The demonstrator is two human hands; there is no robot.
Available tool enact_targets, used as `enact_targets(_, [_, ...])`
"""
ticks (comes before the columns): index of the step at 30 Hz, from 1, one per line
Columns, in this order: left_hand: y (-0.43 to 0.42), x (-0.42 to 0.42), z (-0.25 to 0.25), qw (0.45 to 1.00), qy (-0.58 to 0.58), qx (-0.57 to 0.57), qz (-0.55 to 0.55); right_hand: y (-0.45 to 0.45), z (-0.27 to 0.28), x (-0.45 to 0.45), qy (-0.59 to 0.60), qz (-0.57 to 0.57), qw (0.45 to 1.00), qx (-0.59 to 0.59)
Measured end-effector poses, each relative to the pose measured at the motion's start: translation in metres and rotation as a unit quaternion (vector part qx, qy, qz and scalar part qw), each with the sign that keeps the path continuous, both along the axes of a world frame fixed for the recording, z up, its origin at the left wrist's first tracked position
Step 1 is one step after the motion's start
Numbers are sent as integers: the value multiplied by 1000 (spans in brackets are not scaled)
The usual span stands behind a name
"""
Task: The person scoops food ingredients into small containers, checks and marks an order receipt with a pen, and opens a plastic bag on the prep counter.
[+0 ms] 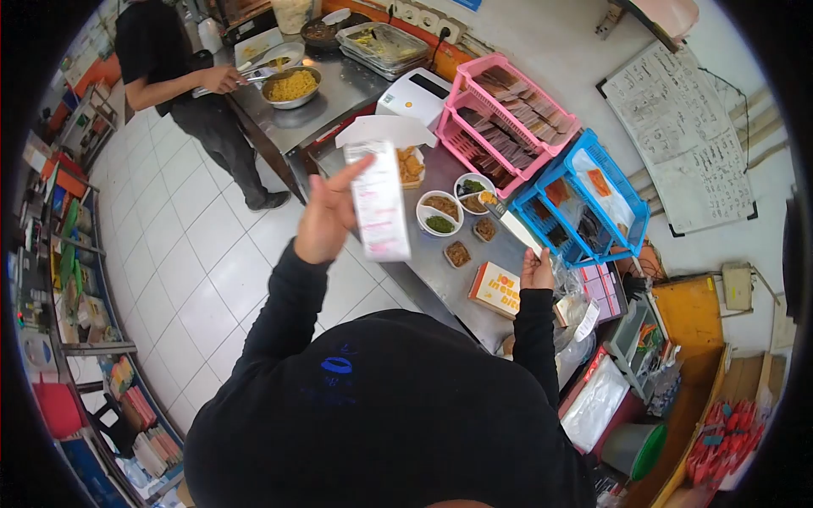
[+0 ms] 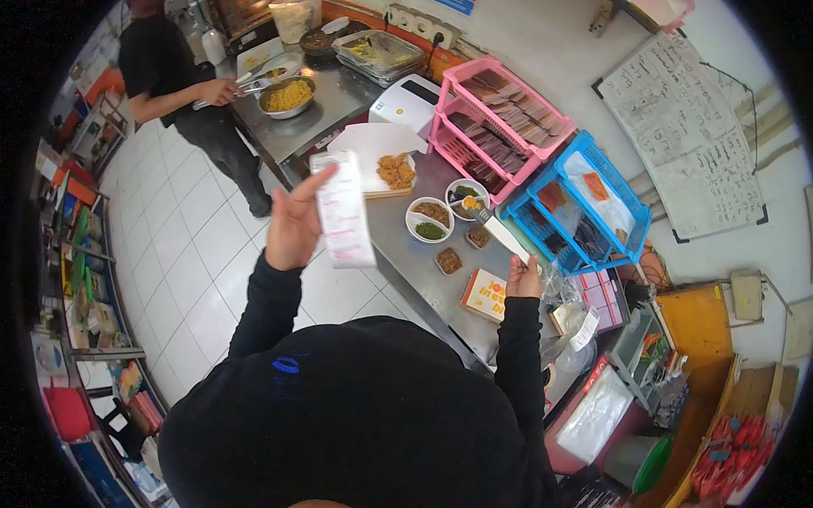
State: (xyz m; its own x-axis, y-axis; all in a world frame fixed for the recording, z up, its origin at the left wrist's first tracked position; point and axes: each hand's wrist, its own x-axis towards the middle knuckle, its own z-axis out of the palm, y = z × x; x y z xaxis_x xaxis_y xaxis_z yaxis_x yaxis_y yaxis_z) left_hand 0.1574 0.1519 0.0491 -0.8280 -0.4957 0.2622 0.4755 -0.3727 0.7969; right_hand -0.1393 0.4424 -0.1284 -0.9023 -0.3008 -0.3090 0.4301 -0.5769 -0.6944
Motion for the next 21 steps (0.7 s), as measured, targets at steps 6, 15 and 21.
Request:
enact_targets(6, [-30,23,-4,995,10,-10,96,20,9,-15,2,-43,999,-15])
enact_targets(15, [-40,18,-24,982,-107,-55,144,41,8,-19,21,-53,998,-23])
enact_targets(21, [-42,-33,-60,729,-456,-490,143,49,0,-17,18,-75,997,0])
